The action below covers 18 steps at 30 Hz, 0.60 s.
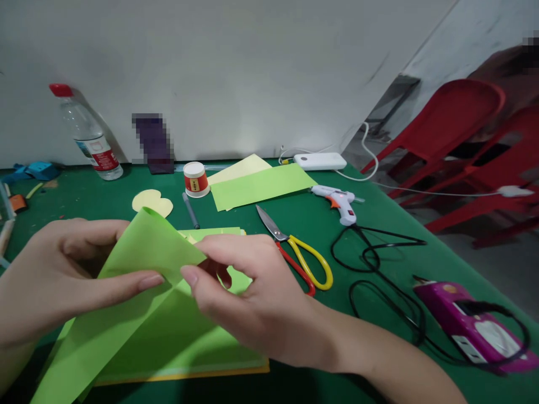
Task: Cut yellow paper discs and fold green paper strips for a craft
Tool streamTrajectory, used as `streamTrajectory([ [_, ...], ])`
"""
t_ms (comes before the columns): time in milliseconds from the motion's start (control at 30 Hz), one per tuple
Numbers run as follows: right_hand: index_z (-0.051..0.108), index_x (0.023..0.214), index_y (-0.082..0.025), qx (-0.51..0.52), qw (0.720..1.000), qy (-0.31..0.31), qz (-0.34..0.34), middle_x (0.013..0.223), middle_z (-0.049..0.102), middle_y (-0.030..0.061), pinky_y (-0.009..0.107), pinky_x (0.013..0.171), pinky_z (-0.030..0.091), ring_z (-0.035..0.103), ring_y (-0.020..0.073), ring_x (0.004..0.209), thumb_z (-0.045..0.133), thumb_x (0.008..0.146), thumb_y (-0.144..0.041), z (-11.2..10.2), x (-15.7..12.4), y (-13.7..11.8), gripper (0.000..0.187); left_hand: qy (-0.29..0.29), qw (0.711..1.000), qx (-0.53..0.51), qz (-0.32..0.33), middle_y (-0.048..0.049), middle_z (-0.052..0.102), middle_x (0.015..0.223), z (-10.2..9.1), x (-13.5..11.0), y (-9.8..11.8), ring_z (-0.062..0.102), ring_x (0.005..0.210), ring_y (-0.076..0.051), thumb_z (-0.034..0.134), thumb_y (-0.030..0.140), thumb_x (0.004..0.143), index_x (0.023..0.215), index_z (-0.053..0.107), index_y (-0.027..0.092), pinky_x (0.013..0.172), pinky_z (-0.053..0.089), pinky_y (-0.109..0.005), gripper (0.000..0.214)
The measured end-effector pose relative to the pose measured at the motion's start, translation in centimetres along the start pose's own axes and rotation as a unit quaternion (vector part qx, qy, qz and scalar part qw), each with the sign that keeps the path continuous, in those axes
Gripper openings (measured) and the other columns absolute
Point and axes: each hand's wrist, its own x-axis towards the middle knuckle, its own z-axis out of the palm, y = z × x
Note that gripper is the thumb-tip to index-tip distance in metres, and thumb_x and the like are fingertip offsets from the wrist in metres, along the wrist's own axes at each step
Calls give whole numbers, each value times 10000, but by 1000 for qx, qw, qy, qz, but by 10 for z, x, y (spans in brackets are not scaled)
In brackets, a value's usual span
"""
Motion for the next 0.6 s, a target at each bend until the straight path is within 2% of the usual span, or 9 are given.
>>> streamTrajectory([
  [600,449,549,-182,32,999,-37,8,519,525,-24,204,435,360,474,78,480,426,818,-137,-2,1,3,274,4,1000,3,2,41,567,543,-1,-2,-1,570,549,-126,669,317,676,652,591,182,442,439,-153,158],
])
